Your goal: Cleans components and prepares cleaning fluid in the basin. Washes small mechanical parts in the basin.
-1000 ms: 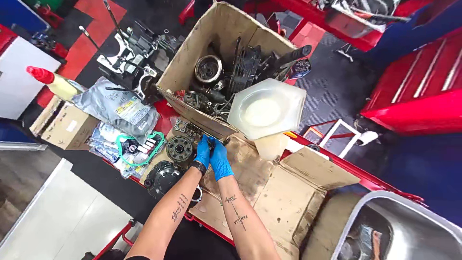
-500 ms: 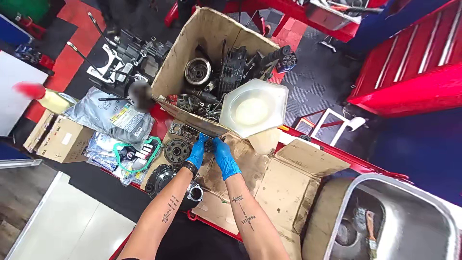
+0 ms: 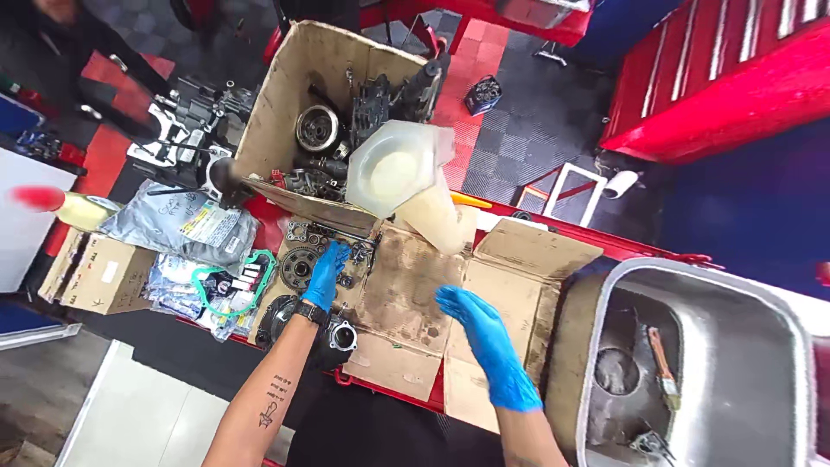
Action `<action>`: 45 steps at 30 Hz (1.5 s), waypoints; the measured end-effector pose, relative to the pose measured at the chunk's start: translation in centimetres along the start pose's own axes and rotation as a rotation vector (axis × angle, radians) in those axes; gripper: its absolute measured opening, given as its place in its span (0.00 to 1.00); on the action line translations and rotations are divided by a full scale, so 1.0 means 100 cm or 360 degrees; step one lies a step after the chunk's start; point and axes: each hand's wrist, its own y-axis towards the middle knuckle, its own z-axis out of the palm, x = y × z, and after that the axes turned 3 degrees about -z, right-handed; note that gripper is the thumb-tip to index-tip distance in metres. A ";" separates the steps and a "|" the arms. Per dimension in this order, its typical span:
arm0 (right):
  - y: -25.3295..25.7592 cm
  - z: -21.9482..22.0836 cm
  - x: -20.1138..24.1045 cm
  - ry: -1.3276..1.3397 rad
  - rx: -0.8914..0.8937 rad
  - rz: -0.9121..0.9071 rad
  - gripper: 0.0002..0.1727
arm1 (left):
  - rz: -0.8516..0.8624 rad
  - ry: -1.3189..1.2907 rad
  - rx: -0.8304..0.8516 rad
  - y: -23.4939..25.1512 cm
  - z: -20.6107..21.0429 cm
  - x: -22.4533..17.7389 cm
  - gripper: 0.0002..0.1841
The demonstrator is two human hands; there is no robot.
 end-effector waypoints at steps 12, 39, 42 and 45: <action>-0.241 -0.326 -0.050 -0.0335 -0.0969 0.0202 0.12 | 0.0109 0.0374 0.0687 -0.110 0.190 0.096 0.21; -0.166 -0.372 -0.218 -0.1165 0.1134 -0.0066 0.19 | 0.0195 0.1387 0.0019 -0.222 0.417 0.285 0.16; -0.170 -0.376 -0.206 -0.1050 0.1204 0.0020 0.20 | 0.0214 0.1366 0.0000 -0.222 0.417 0.287 0.16; -0.173 -0.381 -0.195 -0.0928 0.1272 0.0085 0.22 | 0.0215 0.1339 -0.0011 -0.223 0.418 0.289 0.16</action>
